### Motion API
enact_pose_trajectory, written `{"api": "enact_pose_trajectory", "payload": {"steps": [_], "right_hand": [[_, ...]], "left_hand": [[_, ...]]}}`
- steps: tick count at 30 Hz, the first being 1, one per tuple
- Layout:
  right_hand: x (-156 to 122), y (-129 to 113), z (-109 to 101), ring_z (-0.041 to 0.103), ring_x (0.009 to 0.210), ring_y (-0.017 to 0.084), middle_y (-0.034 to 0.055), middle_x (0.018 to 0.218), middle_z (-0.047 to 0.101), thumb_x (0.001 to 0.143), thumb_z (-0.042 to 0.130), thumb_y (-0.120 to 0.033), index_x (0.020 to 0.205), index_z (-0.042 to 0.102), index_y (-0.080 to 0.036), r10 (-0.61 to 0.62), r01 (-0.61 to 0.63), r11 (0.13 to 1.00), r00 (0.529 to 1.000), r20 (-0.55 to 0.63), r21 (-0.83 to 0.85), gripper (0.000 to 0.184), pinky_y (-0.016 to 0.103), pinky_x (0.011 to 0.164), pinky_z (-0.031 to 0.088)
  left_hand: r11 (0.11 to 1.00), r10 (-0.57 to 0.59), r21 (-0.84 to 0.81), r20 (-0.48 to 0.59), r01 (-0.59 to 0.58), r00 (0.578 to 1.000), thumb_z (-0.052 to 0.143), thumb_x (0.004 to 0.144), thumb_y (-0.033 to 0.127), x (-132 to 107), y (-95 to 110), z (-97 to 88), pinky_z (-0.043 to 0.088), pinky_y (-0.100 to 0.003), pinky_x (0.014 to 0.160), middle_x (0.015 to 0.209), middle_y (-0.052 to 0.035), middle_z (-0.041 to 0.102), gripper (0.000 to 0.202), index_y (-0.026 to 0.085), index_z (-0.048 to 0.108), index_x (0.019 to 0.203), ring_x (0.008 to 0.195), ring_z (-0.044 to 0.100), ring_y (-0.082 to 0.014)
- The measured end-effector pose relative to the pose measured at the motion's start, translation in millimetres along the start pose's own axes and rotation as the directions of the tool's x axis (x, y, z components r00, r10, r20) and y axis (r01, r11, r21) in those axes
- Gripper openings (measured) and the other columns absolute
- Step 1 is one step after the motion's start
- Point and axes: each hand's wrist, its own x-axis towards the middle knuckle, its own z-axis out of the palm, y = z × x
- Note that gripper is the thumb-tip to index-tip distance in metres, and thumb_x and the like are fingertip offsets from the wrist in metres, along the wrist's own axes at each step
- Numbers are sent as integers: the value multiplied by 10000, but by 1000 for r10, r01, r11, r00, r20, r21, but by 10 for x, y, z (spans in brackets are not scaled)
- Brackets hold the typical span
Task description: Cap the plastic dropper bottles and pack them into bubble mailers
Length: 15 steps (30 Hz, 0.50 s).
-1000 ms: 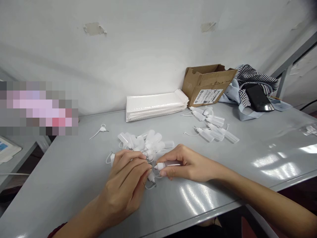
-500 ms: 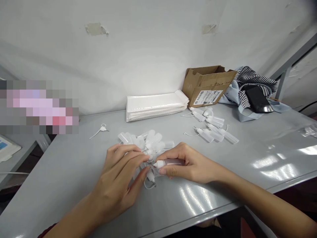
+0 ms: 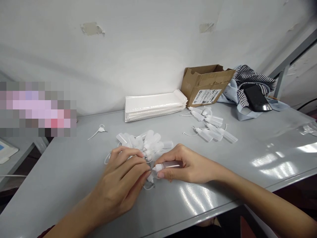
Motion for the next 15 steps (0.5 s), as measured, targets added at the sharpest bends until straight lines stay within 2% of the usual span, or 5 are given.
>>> {"api": "enact_pose_trajectory", "payload": {"steps": [5, 8, 10, 12, 15], "right_hand": [[-24, -11, -208, 445, 507, 76, 4, 634, 607, 897, 502, -468, 889, 671, -125, 8, -31, 992, 983, -185, -123, 382, 206, 468, 320], [-43, 63, -478, 422, 496, 73, 18, 693, 630, 925, 438, -461, 808, 660, -139, -23, -134, 924, 916, -401, -359, 409, 227, 488, 316], [-80, 146, -683, 494, 568, 106, 20, 712, 642, 899, 501, -392, 888, 656, -156, -47, -303, 766, 853, -520, -567, 283, 241, 544, 349], [-148, 226, -873, 546, 658, 147, 35, 749, 656, 871, 514, -274, 903, 649, -169, -12, -535, 491, 785, -619, -688, 174, 258, 578, 357], [-284, 287, -1067, 553, 701, 205, 79, 785, 660, 802, 535, -199, 799, 645, -165, 29, -644, 362, 730, -683, -674, 115, 284, 539, 312]], "left_hand": [[997, -59, 47, -97, 64, 994, 549, 827, 45, 15, -85, -32, 410, -388, 782, 767, -25, 623, 117, 158, 552, 856, 859, 565, -192], [978, -161, 109, -161, 180, 974, 526, 850, 86, -5, -171, -13, 411, -391, 780, 744, -23, 605, 96, 170, 526, 802, 821, 579, -187], [953, -222, 170, -165, 249, 961, 513, 864, 124, -22, -218, 17, 410, -388, 779, 733, -14, 596, 103, 181, 513, 779, 807, 581, -183], [931, -256, 227, -149, 285, 955, 505, 872, 160, -36, -246, 49, 407, -381, 774, 736, -7, 597, 116, 191, 503, 761, 799, 579, -180], [917, -268, 273, -124, 292, 955, 496, 876, 194, -47, -253, 76, 402, -378, 768, 757, -14, 607, 104, 193, 498, 772, 805, 573, -186]]}}
